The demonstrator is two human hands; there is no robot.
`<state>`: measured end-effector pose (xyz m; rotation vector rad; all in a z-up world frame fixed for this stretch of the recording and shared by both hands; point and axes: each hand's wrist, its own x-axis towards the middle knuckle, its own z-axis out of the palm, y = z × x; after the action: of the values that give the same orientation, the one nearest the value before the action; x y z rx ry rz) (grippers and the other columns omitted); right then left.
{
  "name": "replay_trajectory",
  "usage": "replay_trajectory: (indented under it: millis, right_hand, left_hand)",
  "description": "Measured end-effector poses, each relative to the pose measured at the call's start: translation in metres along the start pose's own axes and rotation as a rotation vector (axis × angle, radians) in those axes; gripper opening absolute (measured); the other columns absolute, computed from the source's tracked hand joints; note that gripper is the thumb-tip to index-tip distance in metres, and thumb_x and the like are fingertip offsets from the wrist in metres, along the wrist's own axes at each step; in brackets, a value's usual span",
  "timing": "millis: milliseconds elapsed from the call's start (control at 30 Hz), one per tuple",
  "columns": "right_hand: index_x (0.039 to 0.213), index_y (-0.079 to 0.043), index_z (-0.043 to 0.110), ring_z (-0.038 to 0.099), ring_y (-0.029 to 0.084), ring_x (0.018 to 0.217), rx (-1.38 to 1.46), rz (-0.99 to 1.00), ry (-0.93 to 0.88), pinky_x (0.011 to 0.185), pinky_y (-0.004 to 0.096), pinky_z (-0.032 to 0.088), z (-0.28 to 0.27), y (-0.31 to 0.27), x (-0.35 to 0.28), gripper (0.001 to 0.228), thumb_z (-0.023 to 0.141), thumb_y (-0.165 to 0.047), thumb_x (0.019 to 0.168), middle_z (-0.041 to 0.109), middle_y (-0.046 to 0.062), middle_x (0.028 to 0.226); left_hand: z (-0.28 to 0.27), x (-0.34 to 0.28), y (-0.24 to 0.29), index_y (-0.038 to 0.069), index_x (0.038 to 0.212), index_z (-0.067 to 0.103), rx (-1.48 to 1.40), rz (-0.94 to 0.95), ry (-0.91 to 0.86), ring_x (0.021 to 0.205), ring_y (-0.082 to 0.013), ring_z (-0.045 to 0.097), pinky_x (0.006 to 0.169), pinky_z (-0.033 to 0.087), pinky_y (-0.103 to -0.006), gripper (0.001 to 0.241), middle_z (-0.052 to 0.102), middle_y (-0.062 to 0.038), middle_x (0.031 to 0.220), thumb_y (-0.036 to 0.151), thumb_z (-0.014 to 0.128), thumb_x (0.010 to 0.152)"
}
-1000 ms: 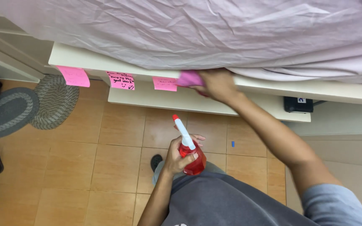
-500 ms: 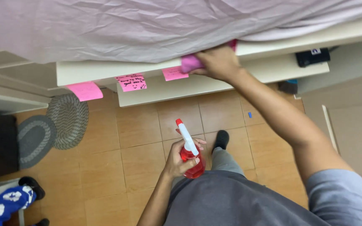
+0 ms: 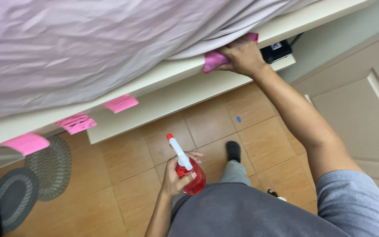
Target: Organizing objects, replacing remote batteries, and wiping a bed frame with a cleaning spray and cloth.
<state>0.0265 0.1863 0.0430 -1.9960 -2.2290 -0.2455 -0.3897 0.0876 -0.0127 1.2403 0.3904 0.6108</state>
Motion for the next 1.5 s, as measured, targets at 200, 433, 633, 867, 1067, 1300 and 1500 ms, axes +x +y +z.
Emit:
replay_trajectory:
  millis: [200,433,633,867,1067,1300,1500]
  right_hand:
    - [0.135,-0.014,0.07,0.069,0.034,0.111,-0.068,-0.117,0.246,0.103,0.046,0.054,-0.006,0.187,-0.073,0.082,0.077,-0.074,0.08,0.072,0.015,0.118]
    - [0.126,-0.014,0.073,0.07,0.032,0.1,-0.116,0.186,0.004,0.101,0.05,0.052,0.0,0.402,-0.147,0.103,0.046,-0.097,0.073,0.073,0.014,0.106]
    - [0.1,-0.007,0.066,0.062,0.032,0.086,-0.145,0.302,-0.006,0.086,0.046,0.051,0.024,0.46,-0.151,0.075,0.029,-0.072,0.11,0.064,0.017,0.093]
    - [0.11,-0.005,0.07,0.067,0.033,0.09,-0.004,0.258,0.078,0.112,0.056,0.041,0.006,0.314,-0.095,0.066,0.037,-0.061,0.114,0.069,0.021,0.086]
    - [0.123,-0.005,0.071,0.07,0.038,0.099,-0.002,0.028,0.143,0.1,0.055,0.049,0.025,0.147,-0.028,0.07,0.04,-0.066,0.108,0.072,0.024,0.107]
    - [0.132,-0.007,0.066,0.068,0.041,0.099,0.232,-0.032,-0.031,0.081,0.054,0.054,-0.034,-0.048,0.044,0.083,0.046,-0.077,0.092,0.069,0.025,0.116]
    - [0.137,-0.003,0.06,0.068,0.04,0.1,0.347,-0.126,-0.11,0.087,0.052,0.054,-0.008,-0.143,0.106,0.088,0.044,-0.078,0.095,0.072,0.026,0.103]
  left_hand:
    - [0.081,0.077,-0.033,-0.001,0.111,0.063,0.005,-0.027,0.036,0.108,-0.0271,0.069,0.098,0.056,-0.0431,0.047,0.069,-0.024,0.124,0.028,0.079,0.078]
    - [0.174,0.152,-0.053,-0.001,0.109,0.064,-0.002,0.012,0.048,0.117,-0.0274,0.068,0.104,0.055,-0.0438,0.041,0.07,-0.021,0.122,0.025,0.077,0.079]
    - [0.211,0.172,-0.056,0.001,0.107,0.064,0.007,-0.093,0.04,0.108,-0.0239,0.069,0.098,0.056,-0.0419,0.045,0.07,-0.019,0.123,0.03,0.078,0.077]
    - [0.213,0.169,-0.055,0.001,0.108,0.065,0.007,-0.041,0.044,0.108,-0.0237,0.07,0.099,0.057,-0.0427,0.048,0.07,-0.018,0.123,0.034,0.079,0.076]
    - [0.187,0.147,-0.046,0.001,0.111,0.065,0.0,0.023,0.073,0.11,-0.024,0.069,0.101,0.056,-0.0425,0.045,0.069,-0.018,0.124,0.029,0.078,0.078]
    - [0.12,0.096,-0.021,0.001,0.112,0.064,0.01,0.048,0.127,0.111,-0.0227,0.069,0.103,0.055,-0.0406,0.045,0.07,-0.016,0.122,0.027,0.078,0.078]
    - [0.04,0.046,0.007,0.002,0.108,0.065,0.099,0.066,0.128,0.098,-0.0203,0.071,0.094,0.057,-0.0375,0.042,0.074,-0.01,0.1,0.032,0.077,0.081]
